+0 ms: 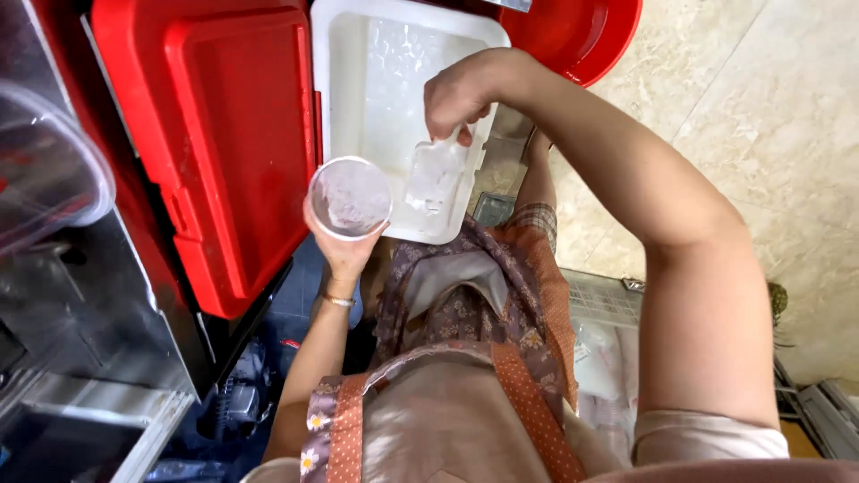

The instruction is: Extracting juice from sugarcane stalks using a motorized press machine and preparing it for serving with lime and ice.

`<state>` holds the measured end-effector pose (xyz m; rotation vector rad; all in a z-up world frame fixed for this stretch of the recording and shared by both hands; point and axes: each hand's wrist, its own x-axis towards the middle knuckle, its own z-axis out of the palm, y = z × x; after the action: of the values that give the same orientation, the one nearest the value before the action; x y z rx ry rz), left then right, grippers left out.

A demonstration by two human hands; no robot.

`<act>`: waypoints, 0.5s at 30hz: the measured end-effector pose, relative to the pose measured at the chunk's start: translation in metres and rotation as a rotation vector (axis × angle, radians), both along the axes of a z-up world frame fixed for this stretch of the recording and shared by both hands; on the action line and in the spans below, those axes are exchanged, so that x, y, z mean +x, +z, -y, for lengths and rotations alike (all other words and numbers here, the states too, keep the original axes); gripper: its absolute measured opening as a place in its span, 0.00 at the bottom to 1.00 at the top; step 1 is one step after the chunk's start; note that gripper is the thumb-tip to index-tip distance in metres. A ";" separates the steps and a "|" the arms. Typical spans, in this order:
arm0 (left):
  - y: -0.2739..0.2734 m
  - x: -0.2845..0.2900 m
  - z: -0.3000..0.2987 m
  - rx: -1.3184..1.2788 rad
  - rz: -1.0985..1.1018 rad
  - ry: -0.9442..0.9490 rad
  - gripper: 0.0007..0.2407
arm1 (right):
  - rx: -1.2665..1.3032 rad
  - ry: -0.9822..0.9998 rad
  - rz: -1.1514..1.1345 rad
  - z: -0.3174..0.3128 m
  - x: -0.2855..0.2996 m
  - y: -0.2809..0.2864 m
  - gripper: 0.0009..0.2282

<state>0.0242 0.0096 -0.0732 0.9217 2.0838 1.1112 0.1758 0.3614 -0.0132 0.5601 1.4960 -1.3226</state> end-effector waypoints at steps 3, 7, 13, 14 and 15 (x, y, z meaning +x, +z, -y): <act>0.020 0.009 -0.010 -0.031 -0.011 -0.088 0.54 | 0.040 -0.025 -0.080 0.002 0.007 0.045 0.16; 0.052 0.022 -0.061 0.012 -0.043 -0.252 0.54 | 0.250 -0.108 -0.303 0.004 0.021 0.070 0.13; 0.076 0.041 -0.098 0.085 0.084 -0.271 0.54 | 0.455 -0.255 -0.557 -0.014 0.063 0.115 0.14; 0.077 0.043 -0.100 0.124 0.091 -0.263 0.54 | 0.427 -0.302 -0.509 -0.021 0.070 0.127 0.14; 0.084 0.044 -0.101 0.129 0.086 -0.259 0.54 | 0.431 -0.297 -0.515 -0.024 0.081 0.128 0.14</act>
<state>0.0683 0.1105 0.0107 1.1487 1.7814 1.1349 0.2564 0.3855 0.1146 0.7760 2.2197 -1.4446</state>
